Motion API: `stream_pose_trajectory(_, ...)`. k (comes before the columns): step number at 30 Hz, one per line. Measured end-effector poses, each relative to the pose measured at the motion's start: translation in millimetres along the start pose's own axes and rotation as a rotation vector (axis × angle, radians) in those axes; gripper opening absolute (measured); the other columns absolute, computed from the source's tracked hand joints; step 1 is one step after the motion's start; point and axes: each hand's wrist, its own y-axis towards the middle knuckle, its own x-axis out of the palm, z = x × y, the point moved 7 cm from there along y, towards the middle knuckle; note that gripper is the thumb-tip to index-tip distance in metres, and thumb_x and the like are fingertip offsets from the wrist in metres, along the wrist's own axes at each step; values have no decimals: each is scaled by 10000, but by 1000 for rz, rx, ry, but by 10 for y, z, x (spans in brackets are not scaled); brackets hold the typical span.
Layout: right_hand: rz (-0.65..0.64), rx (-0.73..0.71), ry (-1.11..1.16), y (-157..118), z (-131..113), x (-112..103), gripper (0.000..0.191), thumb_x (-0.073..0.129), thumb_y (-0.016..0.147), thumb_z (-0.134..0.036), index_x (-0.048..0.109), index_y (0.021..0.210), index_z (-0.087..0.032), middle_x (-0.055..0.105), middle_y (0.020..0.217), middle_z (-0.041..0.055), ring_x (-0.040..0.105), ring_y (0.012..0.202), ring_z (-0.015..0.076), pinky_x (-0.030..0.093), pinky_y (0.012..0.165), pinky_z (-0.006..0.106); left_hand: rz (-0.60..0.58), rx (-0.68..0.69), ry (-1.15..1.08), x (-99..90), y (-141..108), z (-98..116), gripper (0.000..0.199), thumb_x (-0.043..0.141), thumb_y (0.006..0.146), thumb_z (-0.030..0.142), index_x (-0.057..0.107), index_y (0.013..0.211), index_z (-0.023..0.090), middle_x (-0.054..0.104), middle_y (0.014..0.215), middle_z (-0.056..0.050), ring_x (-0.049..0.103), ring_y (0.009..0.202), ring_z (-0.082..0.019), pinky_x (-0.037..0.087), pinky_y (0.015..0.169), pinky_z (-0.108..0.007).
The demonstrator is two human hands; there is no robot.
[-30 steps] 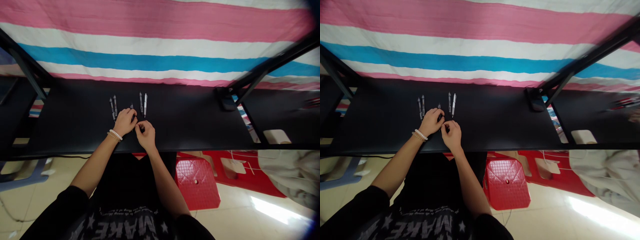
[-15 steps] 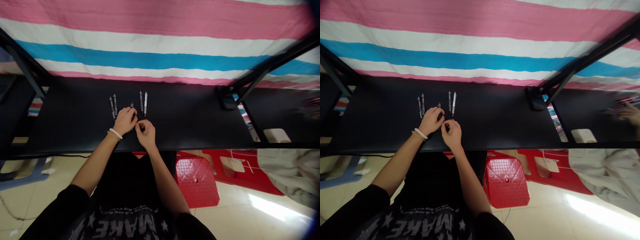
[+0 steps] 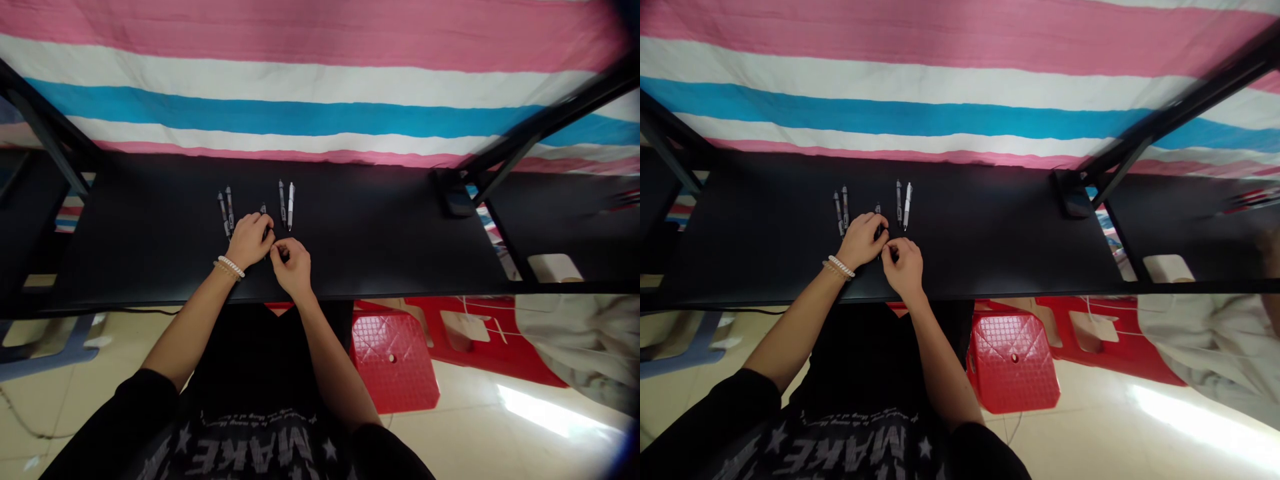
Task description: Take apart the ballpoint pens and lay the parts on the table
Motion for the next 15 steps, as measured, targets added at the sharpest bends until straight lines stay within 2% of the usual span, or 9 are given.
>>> stream_pose_trajectory(15,-7,6,-9,1,7,11,134,572,905,-235,618,779,-228,651,773,19,595,740,198,476,739,337,5,12,2,-3,-2,1,102,530,910,210,603,982,203,625,956,-89,569,941,-275,445,880,-424)
